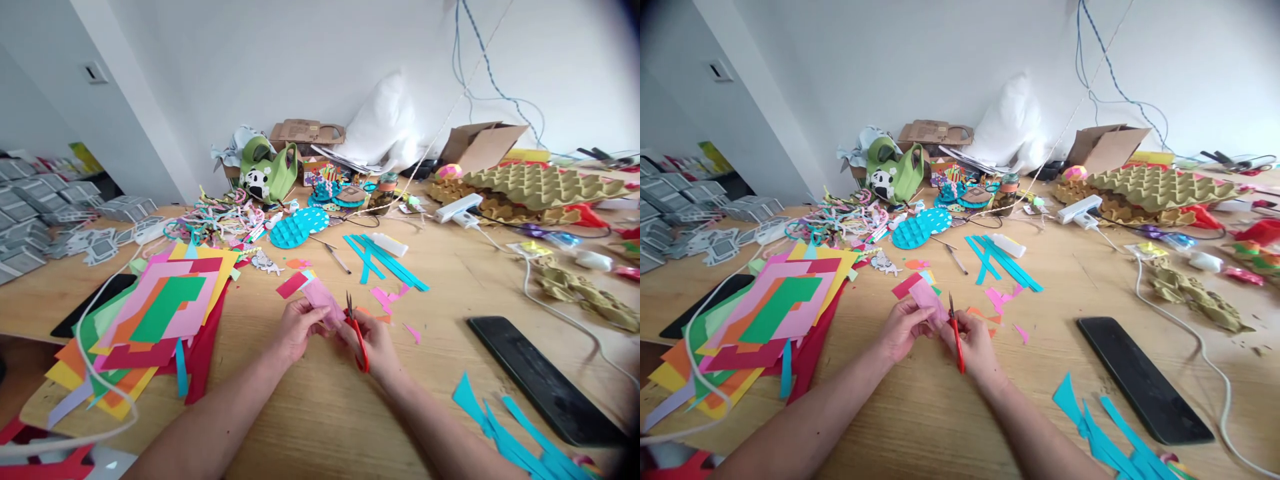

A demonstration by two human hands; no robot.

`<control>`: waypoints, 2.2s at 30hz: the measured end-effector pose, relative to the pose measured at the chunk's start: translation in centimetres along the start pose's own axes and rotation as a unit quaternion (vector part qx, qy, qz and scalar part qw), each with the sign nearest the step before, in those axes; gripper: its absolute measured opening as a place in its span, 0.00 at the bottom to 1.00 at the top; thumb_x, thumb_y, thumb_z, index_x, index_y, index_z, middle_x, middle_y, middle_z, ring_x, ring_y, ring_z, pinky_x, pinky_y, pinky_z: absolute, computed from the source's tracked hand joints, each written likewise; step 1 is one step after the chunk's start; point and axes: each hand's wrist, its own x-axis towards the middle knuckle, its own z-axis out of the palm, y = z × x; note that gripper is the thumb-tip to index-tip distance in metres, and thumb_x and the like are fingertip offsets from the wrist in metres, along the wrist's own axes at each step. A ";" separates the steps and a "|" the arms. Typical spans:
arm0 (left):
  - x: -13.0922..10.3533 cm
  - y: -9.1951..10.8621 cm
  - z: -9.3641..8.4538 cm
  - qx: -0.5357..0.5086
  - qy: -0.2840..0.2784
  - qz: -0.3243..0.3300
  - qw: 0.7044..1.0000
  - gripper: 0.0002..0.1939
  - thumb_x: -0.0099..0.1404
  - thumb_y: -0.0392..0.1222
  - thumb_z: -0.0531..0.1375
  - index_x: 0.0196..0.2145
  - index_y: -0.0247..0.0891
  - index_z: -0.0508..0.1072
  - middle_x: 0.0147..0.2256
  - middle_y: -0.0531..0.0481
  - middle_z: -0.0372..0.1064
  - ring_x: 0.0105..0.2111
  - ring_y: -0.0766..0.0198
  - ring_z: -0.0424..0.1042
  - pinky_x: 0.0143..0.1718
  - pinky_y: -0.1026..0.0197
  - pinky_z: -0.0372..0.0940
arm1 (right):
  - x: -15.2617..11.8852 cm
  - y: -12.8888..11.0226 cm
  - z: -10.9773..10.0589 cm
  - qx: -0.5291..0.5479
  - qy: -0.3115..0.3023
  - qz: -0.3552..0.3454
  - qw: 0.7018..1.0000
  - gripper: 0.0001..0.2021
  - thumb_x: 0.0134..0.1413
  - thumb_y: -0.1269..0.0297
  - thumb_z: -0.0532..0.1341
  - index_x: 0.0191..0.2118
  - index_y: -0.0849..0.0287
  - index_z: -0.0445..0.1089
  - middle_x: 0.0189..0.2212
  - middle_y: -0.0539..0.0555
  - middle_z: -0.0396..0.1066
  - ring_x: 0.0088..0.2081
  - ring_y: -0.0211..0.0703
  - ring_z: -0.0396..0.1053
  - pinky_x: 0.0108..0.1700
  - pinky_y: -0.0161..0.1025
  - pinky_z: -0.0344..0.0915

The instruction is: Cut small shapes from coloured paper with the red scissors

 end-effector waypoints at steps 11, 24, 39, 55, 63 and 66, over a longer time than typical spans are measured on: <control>0.4 0.2 -0.4 0.009 0.029 0.007 1.000 0.15 0.44 0.43 0.70 0.27 0.31 0.75 0.24 0.47 0.71 0.23 0.66 0.69 0.21 0.65 0.62 | 0.2 -0.2 -0.6 -0.001 -0.018 0.021 1.000 0.23 0.51 0.42 0.58 0.25 0.62 0.68 0.19 0.53 0.69 0.21 0.38 0.63 0.23 0.34 0.59; 0.4 -0.2 -0.3 -0.088 0.038 -0.021 0.995 0.12 0.44 0.41 0.71 0.24 0.32 0.74 0.22 0.52 0.70 0.22 0.71 0.67 0.26 0.66 0.61 | -1.0 -0.7 1.0 -0.025 -0.118 0.057 0.991 0.27 0.53 0.39 0.54 0.23 0.62 0.67 0.18 0.55 0.69 0.19 0.37 0.64 0.22 0.33 0.59; 0.0 0.0 0.1 -0.057 0.037 -0.011 0.998 0.11 0.45 0.40 0.70 0.23 0.31 0.74 0.21 0.50 0.70 0.21 0.69 0.67 0.25 0.66 0.63 | -0.6 -0.5 0.6 -0.032 -0.115 0.062 0.991 0.25 0.52 0.41 0.57 0.23 0.62 0.64 0.18 0.53 0.68 0.20 0.36 0.63 0.22 0.32 0.56; 0.3 -0.5 -0.2 -0.079 0.026 -0.003 0.997 0.10 0.47 0.38 0.69 0.24 0.31 0.74 0.22 0.51 0.70 0.22 0.69 0.67 0.26 0.66 0.63 | -0.4 0.3 0.7 -0.024 -0.111 0.075 0.991 0.27 0.51 0.38 0.55 0.22 0.60 0.61 0.14 0.51 0.65 0.16 0.34 0.58 0.19 0.32 0.51; 0.4 -0.4 -0.3 -0.077 0.017 -0.014 0.997 0.10 0.46 0.38 0.69 0.23 0.31 0.73 0.21 0.51 0.69 0.22 0.70 0.67 0.25 0.66 0.63 | -0.4 0.0 0.8 -0.004 -0.113 0.089 0.990 0.28 0.49 0.36 0.55 0.20 0.59 0.60 0.13 0.50 0.63 0.15 0.32 0.56 0.18 0.31 0.50; 0.4 -0.3 -0.4 -0.070 0.017 -0.019 0.997 0.10 0.46 0.38 0.69 0.23 0.31 0.73 0.21 0.51 0.69 0.21 0.69 0.67 0.24 0.66 0.63 | -0.5 0.0 0.8 0.005 -0.119 0.091 0.989 0.28 0.50 0.36 0.55 0.20 0.59 0.60 0.12 0.50 0.63 0.15 0.32 0.56 0.18 0.31 0.51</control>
